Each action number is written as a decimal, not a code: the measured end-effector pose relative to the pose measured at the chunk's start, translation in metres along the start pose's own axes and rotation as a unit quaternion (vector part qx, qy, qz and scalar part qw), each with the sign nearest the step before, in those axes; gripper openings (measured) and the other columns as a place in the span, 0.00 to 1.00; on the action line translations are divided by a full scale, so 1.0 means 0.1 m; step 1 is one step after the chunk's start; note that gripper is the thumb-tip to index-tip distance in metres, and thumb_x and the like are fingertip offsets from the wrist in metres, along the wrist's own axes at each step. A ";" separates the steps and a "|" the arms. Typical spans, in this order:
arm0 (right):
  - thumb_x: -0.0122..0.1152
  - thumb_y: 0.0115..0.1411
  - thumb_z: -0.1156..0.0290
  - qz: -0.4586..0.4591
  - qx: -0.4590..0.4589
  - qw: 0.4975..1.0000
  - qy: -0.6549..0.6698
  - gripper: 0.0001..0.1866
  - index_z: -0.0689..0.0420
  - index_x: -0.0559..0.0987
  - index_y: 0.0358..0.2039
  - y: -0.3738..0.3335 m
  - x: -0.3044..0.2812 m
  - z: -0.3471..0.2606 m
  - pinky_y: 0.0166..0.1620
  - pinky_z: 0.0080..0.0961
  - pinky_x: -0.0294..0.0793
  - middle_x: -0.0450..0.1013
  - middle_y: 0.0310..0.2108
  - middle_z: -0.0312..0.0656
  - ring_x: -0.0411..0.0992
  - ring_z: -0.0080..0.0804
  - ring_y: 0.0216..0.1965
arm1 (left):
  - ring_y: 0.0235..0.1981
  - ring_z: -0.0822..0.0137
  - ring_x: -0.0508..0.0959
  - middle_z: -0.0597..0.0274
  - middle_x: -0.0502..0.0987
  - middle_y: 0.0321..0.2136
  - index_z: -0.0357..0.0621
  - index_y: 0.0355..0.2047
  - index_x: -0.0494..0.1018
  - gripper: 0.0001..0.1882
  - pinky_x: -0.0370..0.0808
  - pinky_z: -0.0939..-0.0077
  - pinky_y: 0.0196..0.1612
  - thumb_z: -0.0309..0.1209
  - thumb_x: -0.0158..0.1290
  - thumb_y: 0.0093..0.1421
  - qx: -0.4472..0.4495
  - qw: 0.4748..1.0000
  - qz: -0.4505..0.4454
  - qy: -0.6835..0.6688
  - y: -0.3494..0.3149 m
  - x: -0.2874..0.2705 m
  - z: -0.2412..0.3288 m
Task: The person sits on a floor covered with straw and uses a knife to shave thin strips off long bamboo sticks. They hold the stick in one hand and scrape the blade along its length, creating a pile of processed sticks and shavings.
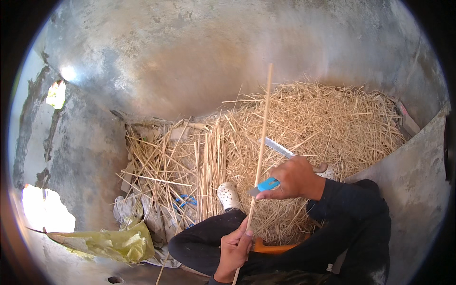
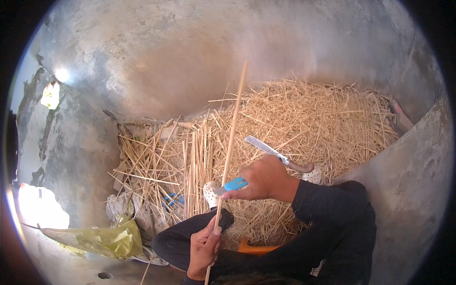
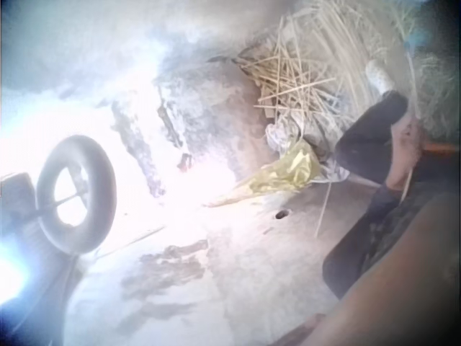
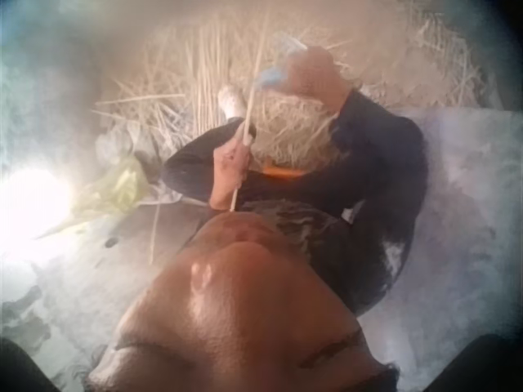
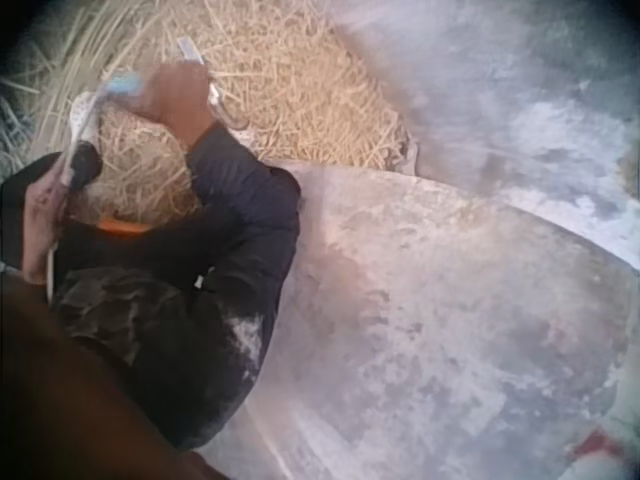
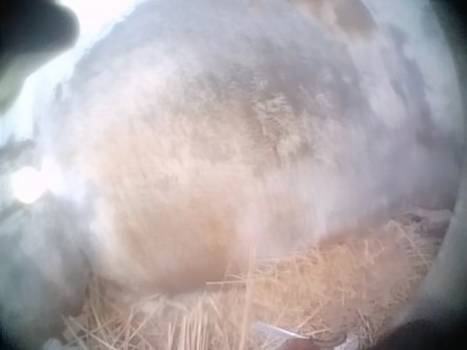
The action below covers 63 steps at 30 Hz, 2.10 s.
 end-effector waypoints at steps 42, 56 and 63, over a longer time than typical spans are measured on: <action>0.41 0.53 0.26 0.123 0.213 0.955 -0.164 0.42 0.56 0.75 0.11 0.30 -0.43 1.66 0.17 0.35 0.61 0.63 0.07 0.39 0.64 0.34 0.10 | 0.17 0.77 0.56 0.61 0.56 0.15 0.30 0.36 0.74 0.11 0.58 0.76 0.19 0.29 0.49 0.65 0.172 0.963 -0.023 0.207 -0.57 0.20 0.01; 0.41 0.53 0.25 -0.004 0.188 0.978 0.088 0.43 0.58 0.75 0.13 0.28 0.09 0.89 0.20 0.39 0.64 0.64 0.09 0.41 0.67 0.37 0.14 | 0.07 0.80 0.59 0.73 0.59 0.10 0.39 0.58 0.64 0.22 0.62 0.87 0.16 0.32 0.47 0.66 -0.020 0.998 0.014 -0.064 0.01 -0.04 0.19; 0.50 0.44 0.23 0.085 -0.084 0.993 0.016 0.41 0.55 0.71 0.08 0.05 -0.09 0.05 0.16 0.30 0.66 0.62 0.04 0.40 0.65 0.35 0.07 | 0.11 0.85 0.58 0.76 0.63 0.14 0.38 0.59 0.64 0.22 0.54 0.88 0.14 0.28 0.49 0.64 0.020 0.999 0.021 0.018 0.13 0.11 0.13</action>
Point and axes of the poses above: each hand's wrist, its own y-axis towards the middle knuckle, its own x-axis out of the palm, z = x × y, the point moved 5 cm from there along y, towards the middle knuckle
